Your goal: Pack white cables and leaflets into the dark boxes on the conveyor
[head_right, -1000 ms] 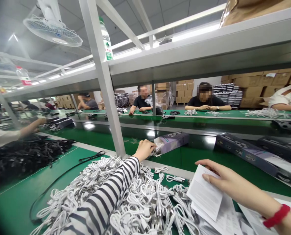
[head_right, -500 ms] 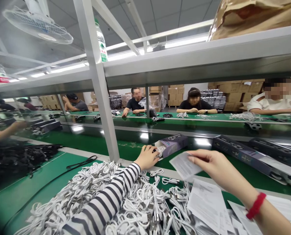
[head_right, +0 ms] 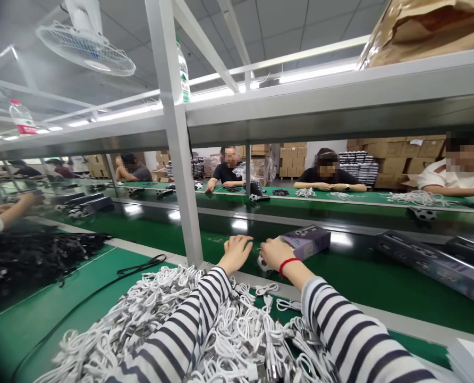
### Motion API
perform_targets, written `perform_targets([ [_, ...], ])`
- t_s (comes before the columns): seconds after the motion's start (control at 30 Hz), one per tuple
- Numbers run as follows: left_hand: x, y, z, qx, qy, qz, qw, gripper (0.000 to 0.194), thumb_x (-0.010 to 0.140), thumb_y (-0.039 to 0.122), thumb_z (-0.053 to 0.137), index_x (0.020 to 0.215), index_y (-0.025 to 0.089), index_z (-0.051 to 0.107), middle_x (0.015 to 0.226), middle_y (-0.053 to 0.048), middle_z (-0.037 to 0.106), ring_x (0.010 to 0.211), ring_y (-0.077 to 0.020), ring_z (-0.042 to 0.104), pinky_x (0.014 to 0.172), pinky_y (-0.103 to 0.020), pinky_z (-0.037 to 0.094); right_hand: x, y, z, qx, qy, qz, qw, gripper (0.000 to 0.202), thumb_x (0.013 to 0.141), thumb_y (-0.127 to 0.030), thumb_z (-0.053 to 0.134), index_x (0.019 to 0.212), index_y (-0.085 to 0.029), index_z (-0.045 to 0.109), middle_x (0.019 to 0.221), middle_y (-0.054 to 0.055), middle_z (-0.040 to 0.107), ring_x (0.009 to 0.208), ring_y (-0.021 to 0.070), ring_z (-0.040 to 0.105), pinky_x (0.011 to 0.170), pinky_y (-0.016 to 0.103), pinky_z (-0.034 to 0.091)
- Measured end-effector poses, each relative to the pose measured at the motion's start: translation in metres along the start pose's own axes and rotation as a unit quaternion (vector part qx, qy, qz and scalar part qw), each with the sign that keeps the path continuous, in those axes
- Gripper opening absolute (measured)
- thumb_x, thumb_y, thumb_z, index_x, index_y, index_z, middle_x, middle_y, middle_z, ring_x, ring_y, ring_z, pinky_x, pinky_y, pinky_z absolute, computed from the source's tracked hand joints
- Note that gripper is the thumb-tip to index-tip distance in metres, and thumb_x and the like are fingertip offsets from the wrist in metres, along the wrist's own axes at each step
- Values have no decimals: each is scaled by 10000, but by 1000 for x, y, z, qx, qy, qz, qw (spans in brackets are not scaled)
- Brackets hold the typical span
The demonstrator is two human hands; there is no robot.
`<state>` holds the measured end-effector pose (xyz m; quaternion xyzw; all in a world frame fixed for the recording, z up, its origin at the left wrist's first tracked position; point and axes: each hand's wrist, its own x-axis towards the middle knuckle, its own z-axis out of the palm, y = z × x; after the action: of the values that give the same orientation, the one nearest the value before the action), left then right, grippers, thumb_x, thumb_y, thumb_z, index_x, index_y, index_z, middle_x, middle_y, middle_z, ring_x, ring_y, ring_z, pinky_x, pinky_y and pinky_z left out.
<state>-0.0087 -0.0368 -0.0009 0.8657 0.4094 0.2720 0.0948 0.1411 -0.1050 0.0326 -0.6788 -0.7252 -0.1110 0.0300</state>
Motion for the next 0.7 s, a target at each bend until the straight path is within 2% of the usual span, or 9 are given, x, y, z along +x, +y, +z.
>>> perform_targets([
  [0.1, 1, 1, 2, -8, -34, 4, 999, 318, 923, 405, 281, 1092, 325, 539, 1137, 4, 513, 1112, -207, 374, 979, -418, 256, -1, 20, 19, 65, 22, 81, 994, 351, 894, -301, 332, 1049, -196, 629, 1023, 115, 636, 919, 241, 613, 743, 314, 428],
  [0.23, 1, 5, 2, -7, -66, 1, 998, 330, 918, 416, 280, 1086, 319, 547, 1133, 2, 521, 1112, -212, 378, 967, -423, 266, -4, 39, 28, 105, 7, 130, 986, 410, 901, -376, 315, 1029, -164, 641, 1052, 141, 614, 1009, 243, 563, 824, 318, 390],
  [0.33, 0, 7, 1, -3, -78, 6, 997, 342, 920, 426, 270, 1096, 319, 543, 1148, 1, 517, 1122, -211, 374, 974, -418, 260, -6, 36, 29, 106, -6, 161, 981, 485, 901, -448, 287, 1033, -152, 647, 1069, 157, 586, 1019, 259, 540, 829, 339, 385],
  [0.4, -2, 9, 0, -1, -80, 9, 997, 348, 922, 430, 263, 1103, 321, 540, 1151, 2, 517, 1123, -208, 374, 971, -409, 265, -7, 30, 27, 95, 18, 159, 983, 481, 900, -455, 290, 1031, -163, 649, 1052, 145, 581, 1004, 255, 532, 829, 338, 385],
  [0.5, -3, 10, -1, 4, -79, 8, 997, 332, 919, 417, 280, 1095, 319, 544, 1144, 5, 521, 1116, -207, 378, 964, -407, 271, -10, 19, 19, 84, 92, 98, 987, 412, 914, -371, 294, 1014, -182, 647, 1002, 109, 594, 963, 216, 527, 841, 301, 376],
  [0.57, -4, 10, -1, 9, -84, 10, 996, 308, 908, 401, 313, 1090, 315, 546, 1142, 4, 523, 1113, -210, 379, 958, -412, 275, -12, 15, 13, 90, 109, 68, 988, 381, 912, -345, 303, 984, -203, 648, 976, 90, 607, 950, 208, 524, 831, 298, 378],
  [0.63, -4, 9, -1, 17, -94, 14, 995, 294, 895, 388, 345, 1099, 314, 543, 1144, -1, 521, 1117, -219, 377, 950, -418, 282, -13, 17, 8, 97, 100, 95, 986, 362, 902, -348, 311, 947, -228, 649, 971, 79, 617, 972, 228, 517, 810, 332, 388],
  [0.7, -4, 8, 0, 24, -107, 14, 994, 296, 885, 382, 359, 1110, 316, 539, 1151, -8, 518, 1124, -228, 374, 944, -423, 288, -15, 25, 7, 98, 76, 165, 978, 341, 884, -352, 324, 941, -238, 641, 1010, 86, 612, 1013, 268, 504, 788, 387, 399],
])
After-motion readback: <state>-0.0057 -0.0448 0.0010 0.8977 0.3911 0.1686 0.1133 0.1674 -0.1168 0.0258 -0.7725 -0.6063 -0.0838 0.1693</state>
